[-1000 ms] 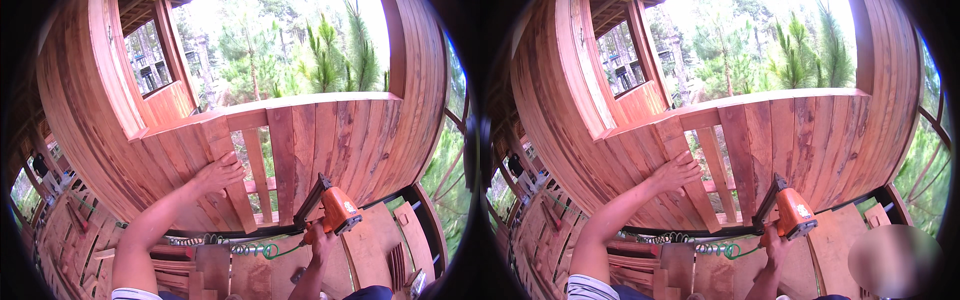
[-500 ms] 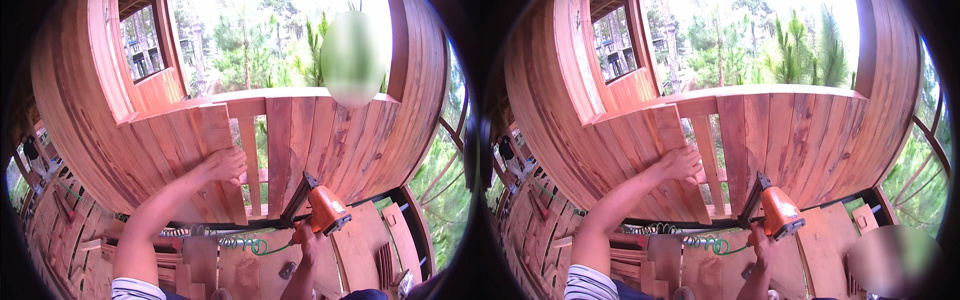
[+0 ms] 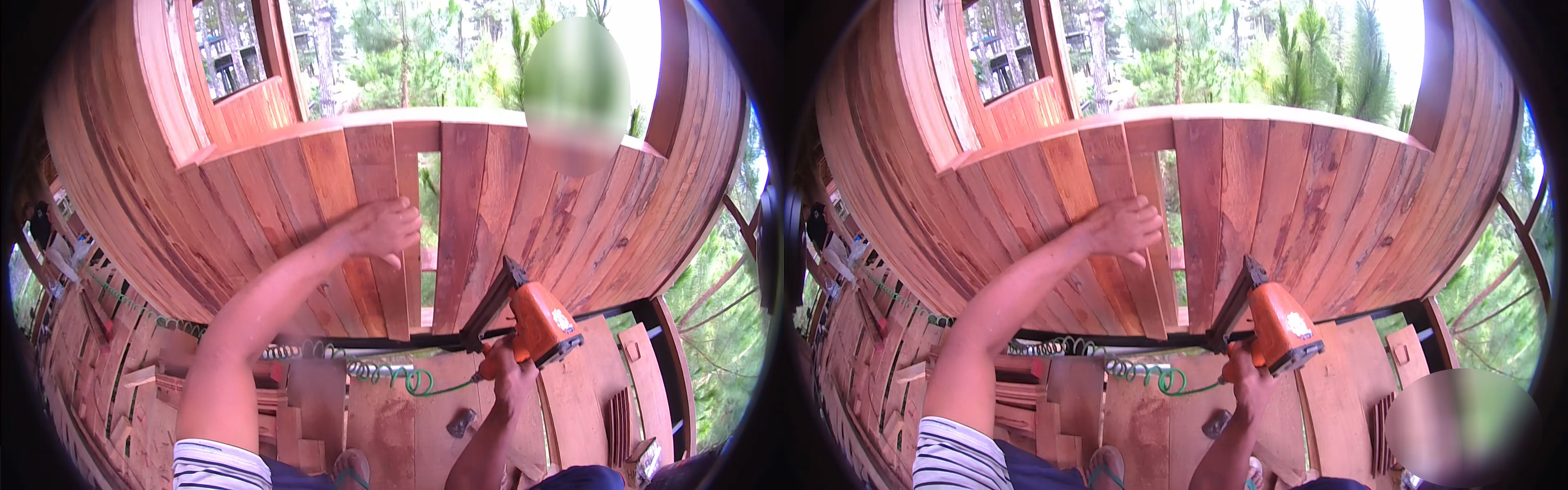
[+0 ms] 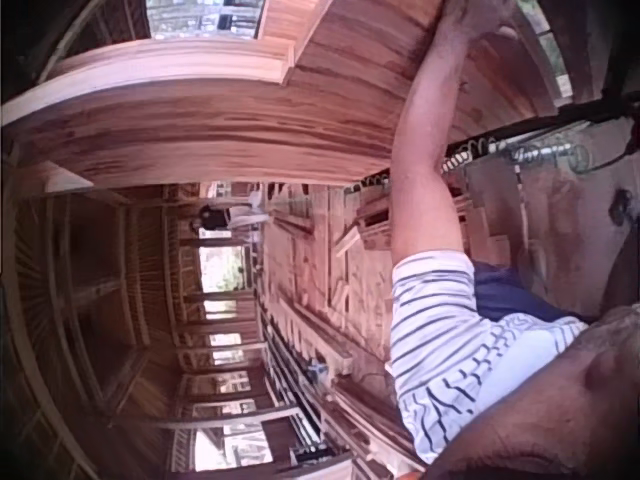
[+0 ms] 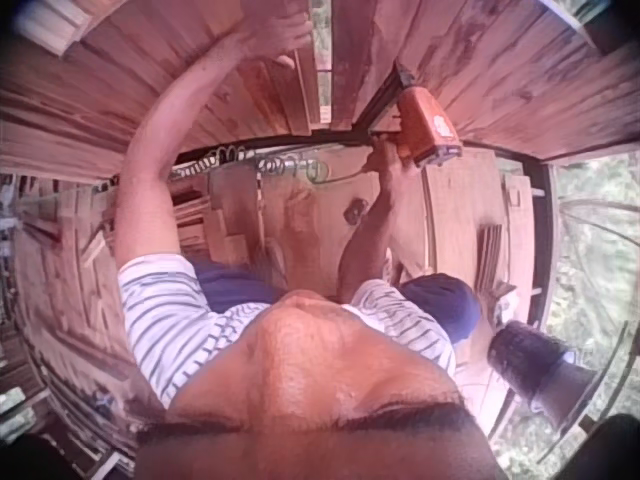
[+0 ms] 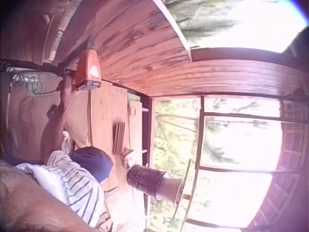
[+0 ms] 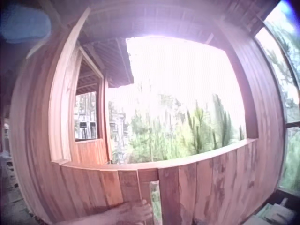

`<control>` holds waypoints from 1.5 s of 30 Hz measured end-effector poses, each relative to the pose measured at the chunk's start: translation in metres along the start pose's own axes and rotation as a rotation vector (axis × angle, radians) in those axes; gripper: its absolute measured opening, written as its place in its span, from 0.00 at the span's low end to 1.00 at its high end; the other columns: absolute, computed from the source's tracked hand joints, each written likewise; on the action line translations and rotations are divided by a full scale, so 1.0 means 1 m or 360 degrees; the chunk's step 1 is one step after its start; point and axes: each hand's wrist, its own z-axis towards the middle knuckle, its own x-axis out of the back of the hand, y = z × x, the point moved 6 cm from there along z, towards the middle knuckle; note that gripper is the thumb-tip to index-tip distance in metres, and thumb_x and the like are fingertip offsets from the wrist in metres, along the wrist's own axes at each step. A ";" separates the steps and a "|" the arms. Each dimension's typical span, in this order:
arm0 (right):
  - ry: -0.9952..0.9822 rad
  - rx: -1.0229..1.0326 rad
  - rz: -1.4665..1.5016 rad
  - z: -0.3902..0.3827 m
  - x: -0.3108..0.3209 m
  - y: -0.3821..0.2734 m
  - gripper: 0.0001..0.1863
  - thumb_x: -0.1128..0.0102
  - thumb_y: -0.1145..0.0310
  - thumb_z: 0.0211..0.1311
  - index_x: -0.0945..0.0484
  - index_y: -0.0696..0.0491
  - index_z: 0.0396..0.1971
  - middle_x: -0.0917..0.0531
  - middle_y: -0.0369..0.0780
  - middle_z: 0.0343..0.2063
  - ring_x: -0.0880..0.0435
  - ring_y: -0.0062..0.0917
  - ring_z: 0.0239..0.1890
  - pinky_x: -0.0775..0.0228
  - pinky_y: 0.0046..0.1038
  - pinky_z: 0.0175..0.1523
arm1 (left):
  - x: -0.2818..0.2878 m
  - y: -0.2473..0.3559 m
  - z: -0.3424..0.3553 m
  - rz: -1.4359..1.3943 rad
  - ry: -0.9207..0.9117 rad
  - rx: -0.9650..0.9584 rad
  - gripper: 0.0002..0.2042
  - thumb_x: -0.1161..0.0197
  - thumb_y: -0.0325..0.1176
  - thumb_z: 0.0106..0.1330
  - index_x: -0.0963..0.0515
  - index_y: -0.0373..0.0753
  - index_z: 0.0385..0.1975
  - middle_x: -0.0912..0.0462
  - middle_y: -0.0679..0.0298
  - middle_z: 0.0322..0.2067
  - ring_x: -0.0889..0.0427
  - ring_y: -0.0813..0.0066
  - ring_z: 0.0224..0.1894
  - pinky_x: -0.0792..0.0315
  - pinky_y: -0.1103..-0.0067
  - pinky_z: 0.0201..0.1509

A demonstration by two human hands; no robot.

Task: The person installs wooden planks onto a curved wooden structure using a pneumatic nail gun. They position each plank, align it with the existing frame, and secure it with nails. The process is repeated for multiple planks along the curved surface.

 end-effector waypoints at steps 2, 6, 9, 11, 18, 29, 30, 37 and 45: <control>0.0009 -0.0052 -0.0049 -0.002 -0.003 0.005 0.08 0.38 0.72 0.56 0.22 0.59 0.33 0.20 0.37 0.25 0.22 0.20 0.25 0.29 0.24 0.33 | -0.009 0.007 -0.009 -0.0047 0.0014 0.0027 0.29 0.37 0.65 0.49 0.29 0.43 0.33 0.28 0.66 0.38 0.28 0.69 0.48 0.42 0.67 0.67; -0.0074 -0.0050 -0.0067 -0.006 -0.010 0.010 0.09 0.38 0.71 0.57 0.23 0.59 0.34 0.22 0.36 0.25 0.22 0.19 0.27 0.27 0.25 0.36 | -0.011 0.016 -0.024 -0.0191 0.0029 0.0165 0.26 0.34 0.59 0.50 0.29 0.43 0.36 0.28 0.66 0.43 0.31 0.67 0.55 0.53 0.63 0.78; -0.0112 0.0066 0.0020 -0.012 -0.015 0.002 0.08 0.38 0.70 0.57 0.23 0.58 0.35 0.22 0.36 0.27 0.22 0.19 0.28 0.26 0.26 0.37 | -0.007 0.015 -0.022 -0.0192 0.0134 0.0228 0.25 0.32 0.56 0.49 0.29 0.44 0.36 0.28 0.66 0.45 0.34 0.67 0.60 0.57 0.63 0.80; -0.0160 0.0070 0.0024 -0.008 -0.019 0.004 0.09 0.38 0.70 0.58 0.23 0.57 0.35 0.21 0.36 0.28 0.22 0.19 0.30 0.26 0.26 0.38 | -0.007 0.013 -0.020 -0.0205 0.0176 0.0225 0.25 0.32 0.56 0.48 0.28 0.44 0.36 0.27 0.66 0.46 0.35 0.67 0.63 0.57 0.63 0.81; -0.0107 -0.0043 -0.0208 -0.011 -0.021 0.021 0.09 0.36 0.70 0.58 0.23 0.57 0.36 0.22 0.34 0.26 0.22 0.19 0.28 0.28 0.25 0.36 | -0.016 0.014 -0.028 -0.0170 0.0242 0.0329 0.21 0.34 0.53 0.53 0.27 0.44 0.37 0.27 0.65 0.48 0.34 0.66 0.64 0.52 0.63 0.79; -0.0188 -0.0056 -0.0021 -0.011 -0.044 0.024 0.15 0.37 0.77 0.54 0.25 0.59 0.42 0.22 0.35 0.24 0.25 0.18 0.20 0.33 0.23 0.24 | -0.011 0.021 -0.029 -0.0030 0.0366 0.0491 0.21 0.36 0.56 0.54 0.26 0.45 0.36 0.26 0.67 0.47 0.33 0.69 0.62 0.49 0.66 0.77; -0.0204 -0.0047 -0.0026 -0.012 -0.049 0.019 0.14 0.37 0.77 0.54 0.25 0.59 0.42 0.22 0.35 0.24 0.25 0.18 0.20 0.33 0.23 0.24 | -0.010 0.021 -0.029 -0.0013 0.0374 0.0499 0.21 0.36 0.56 0.54 0.26 0.45 0.36 0.26 0.67 0.47 0.34 0.70 0.62 0.49 0.66 0.77; -0.0314 0.0133 -0.0011 -0.016 -0.064 -0.005 0.05 0.39 0.77 0.55 0.23 0.59 0.33 0.23 0.35 0.20 0.25 0.18 0.17 0.33 0.23 0.22 | -0.014 0.029 -0.017 0.0101 0.0324 0.0471 0.24 0.39 0.60 0.54 0.25 0.44 0.35 0.25 0.68 0.41 0.30 0.70 0.56 0.48 0.66 0.76; -0.0375 -0.0007 -0.0044 -0.022 -0.041 0.003 0.15 0.40 0.72 0.60 0.29 0.59 0.44 0.22 0.39 0.30 0.20 0.23 0.32 0.20 0.36 0.46 | -0.013 0.026 0.003 0.0063 0.0068 0.0283 0.28 0.38 0.64 0.47 0.21 0.40 0.28 0.26 0.67 0.34 0.28 0.70 0.47 0.43 0.70 0.65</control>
